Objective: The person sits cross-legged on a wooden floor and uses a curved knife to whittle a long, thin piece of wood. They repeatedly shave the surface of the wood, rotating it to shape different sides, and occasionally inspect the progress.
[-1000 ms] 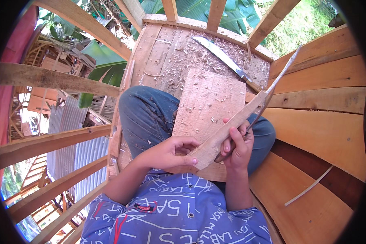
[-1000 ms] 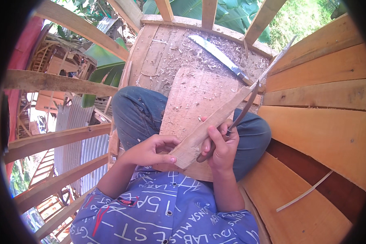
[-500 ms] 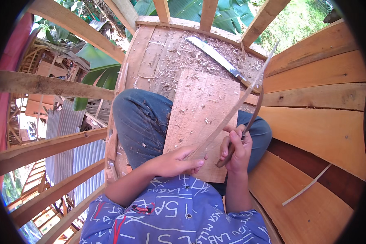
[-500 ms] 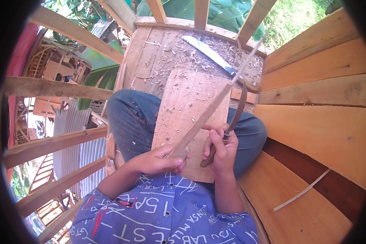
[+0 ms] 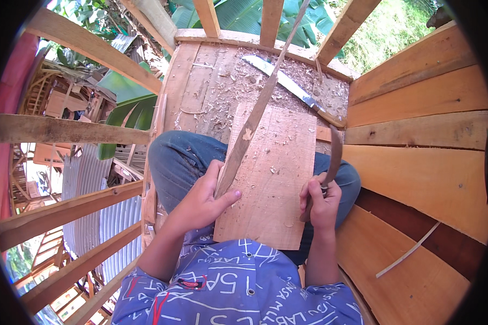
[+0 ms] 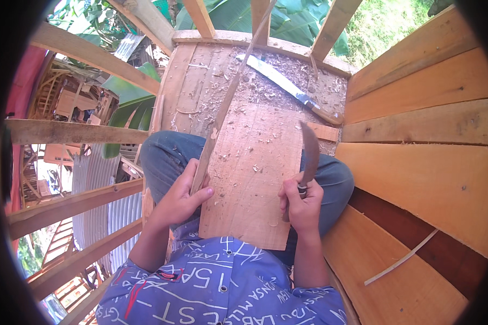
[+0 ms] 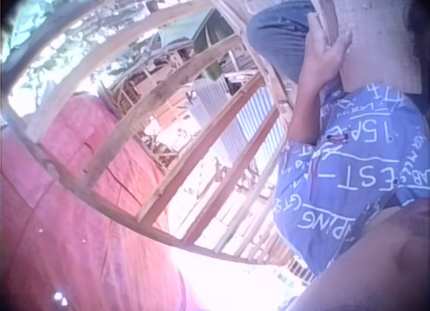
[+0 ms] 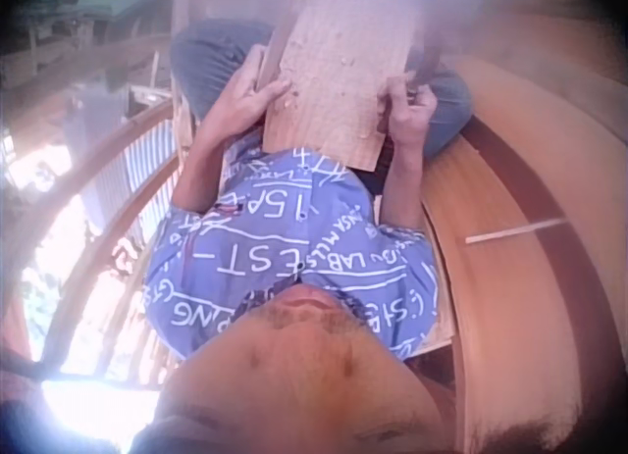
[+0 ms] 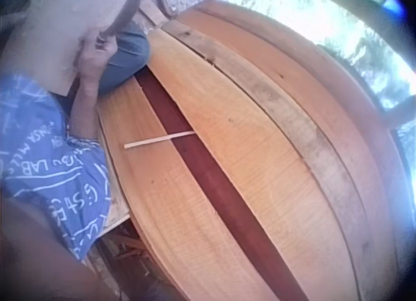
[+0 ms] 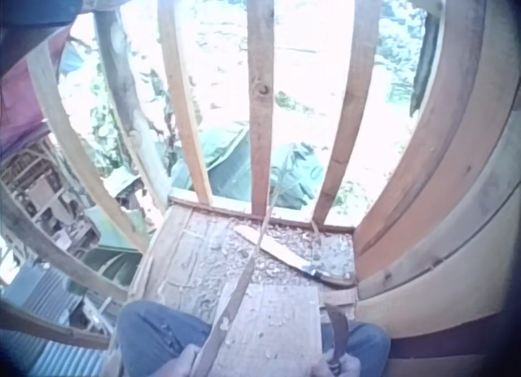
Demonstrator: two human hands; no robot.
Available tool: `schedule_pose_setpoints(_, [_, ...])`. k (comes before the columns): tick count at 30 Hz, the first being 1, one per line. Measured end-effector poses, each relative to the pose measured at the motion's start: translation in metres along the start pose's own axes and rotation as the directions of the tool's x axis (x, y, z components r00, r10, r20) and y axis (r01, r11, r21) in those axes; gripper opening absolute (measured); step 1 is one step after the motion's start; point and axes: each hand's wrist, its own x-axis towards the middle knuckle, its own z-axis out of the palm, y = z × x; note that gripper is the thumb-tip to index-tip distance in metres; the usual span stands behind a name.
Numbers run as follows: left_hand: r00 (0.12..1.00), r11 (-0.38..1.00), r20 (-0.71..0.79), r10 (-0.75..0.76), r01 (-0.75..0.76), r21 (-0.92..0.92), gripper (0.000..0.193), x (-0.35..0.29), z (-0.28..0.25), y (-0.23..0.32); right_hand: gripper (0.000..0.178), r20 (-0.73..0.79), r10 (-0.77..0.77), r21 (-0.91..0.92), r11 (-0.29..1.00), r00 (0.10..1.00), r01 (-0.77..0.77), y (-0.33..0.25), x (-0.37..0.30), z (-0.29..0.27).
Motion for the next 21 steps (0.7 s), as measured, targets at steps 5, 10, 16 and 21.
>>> schedule_pose_setpoints(5, [0.998,0.997,0.031,0.060,-0.061,0.048,0.048,0.003,0.007,-0.010,0.025,0.314,0.028,-0.494,0.858,0.949,0.139,-0.011,-0.006,0.013])
schedule_pose_setpoints(10, [0.980,0.978,0.133,0.147,-0.164,0.126,0.047,0.006,0.009,-0.014,0.017,0.416,-0.051,-0.471,0.842,0.908,0.263,-0.010,-0.005,0.034])
schedule_pose_setpoints(16, [0.988,0.994,0.157,0.010,-0.027,0.109,0.050,-0.008,0.008,-0.008,0.033,0.033,-0.046,-0.533,0.844,0.998,0.056,-0.019,0.012,0.013])
schedule_pose_setpoints(21, [0.997,0.992,0.004,0.078,-0.078,0.098,0.044,-0.007,-0.018,-0.019,0.031,-0.076,-0.088,-0.453,0.890,0.993,0.045,-0.022,0.017,-0.005])
